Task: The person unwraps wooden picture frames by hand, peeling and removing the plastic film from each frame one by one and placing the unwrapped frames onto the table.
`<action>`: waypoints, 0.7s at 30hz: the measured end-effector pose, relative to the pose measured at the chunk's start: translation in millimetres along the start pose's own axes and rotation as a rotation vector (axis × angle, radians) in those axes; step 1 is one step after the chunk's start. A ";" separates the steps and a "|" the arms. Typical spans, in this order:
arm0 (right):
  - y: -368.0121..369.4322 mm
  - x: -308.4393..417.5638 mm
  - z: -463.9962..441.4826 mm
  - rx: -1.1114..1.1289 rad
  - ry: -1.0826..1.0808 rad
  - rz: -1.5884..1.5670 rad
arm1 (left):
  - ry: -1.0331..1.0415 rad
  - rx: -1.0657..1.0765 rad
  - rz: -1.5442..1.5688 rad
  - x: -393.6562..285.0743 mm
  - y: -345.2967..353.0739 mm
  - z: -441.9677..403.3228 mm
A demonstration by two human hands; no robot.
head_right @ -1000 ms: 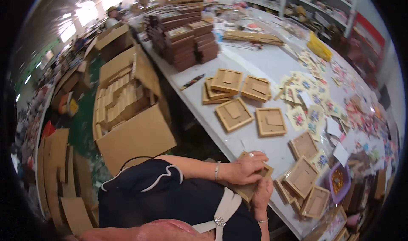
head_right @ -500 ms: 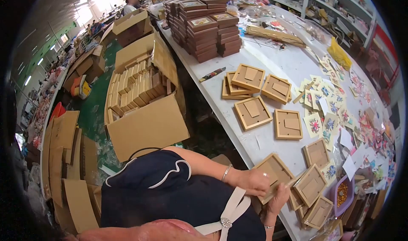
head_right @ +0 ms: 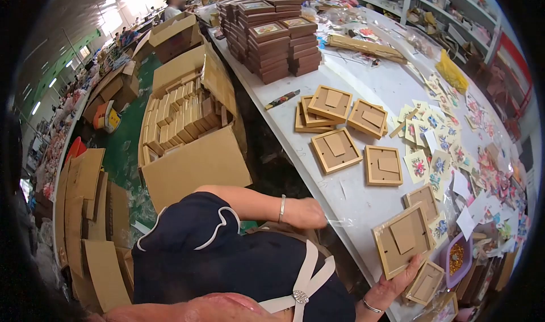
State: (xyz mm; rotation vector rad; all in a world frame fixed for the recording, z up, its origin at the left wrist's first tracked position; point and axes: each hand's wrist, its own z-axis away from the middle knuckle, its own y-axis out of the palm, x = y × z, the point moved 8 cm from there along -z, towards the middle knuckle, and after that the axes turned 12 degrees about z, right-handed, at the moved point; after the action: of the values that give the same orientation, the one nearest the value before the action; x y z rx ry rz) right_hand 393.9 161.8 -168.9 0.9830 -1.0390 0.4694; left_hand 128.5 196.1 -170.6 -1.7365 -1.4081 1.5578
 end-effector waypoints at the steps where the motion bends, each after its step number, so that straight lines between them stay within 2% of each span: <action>1: 5.0 3.3 3.8 0.045 0.012 -0.010 | -0.130 0.010 -0.039 15.0 -5.9 1.3; 2: 9.4 3.7 5.2 0.089 0.025 -0.022 | -0.261 0.021 -0.079 29.6 -12.4 3.1; 4: 6.1 1.8 2.7 0.263 -0.156 0.298 | -0.358 -0.311 0.166 18.4 -54.7 -9.1; 5: 9.4 -6.7 6.1 0.260 -0.153 0.301 | -0.359 -0.310 0.171 2.9 -60.6 -19.7; 7: 26.6 -24.9 18.1 0.204 -0.162 0.622 | -0.075 -0.604 0.147 -37.9 -94.4 -34.0; 9: 86.3 -15.8 50.1 0.252 -0.168 0.483 | -0.127 -0.629 0.116 -40.2 -79.2 -42.5; 13: 95.7 -14.4 53.9 0.307 -0.151 0.371 | -0.139 -0.653 0.162 -30.9 -61.7 -45.9; 17: 95.4 -10.7 57.4 0.301 -0.179 0.370 | -0.067 -0.590 0.142 -24.2 -53.2 -46.9; 20: 87.1 -17.8 51.9 0.240 -0.198 0.382 | -0.044 -0.620 0.186 -32.9 -68.2 -42.6; 21: 86.0 -19.9 50.1 0.206 -0.183 0.405 | -0.093 -0.629 0.206 -29.0 -69.5 -40.5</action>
State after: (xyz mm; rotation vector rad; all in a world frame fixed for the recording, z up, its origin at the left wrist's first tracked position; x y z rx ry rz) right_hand 296.7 165.1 -139.8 1.0116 -1.3843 0.8449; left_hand 141.4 211.5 -87.5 -2.2425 -1.9713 1.3933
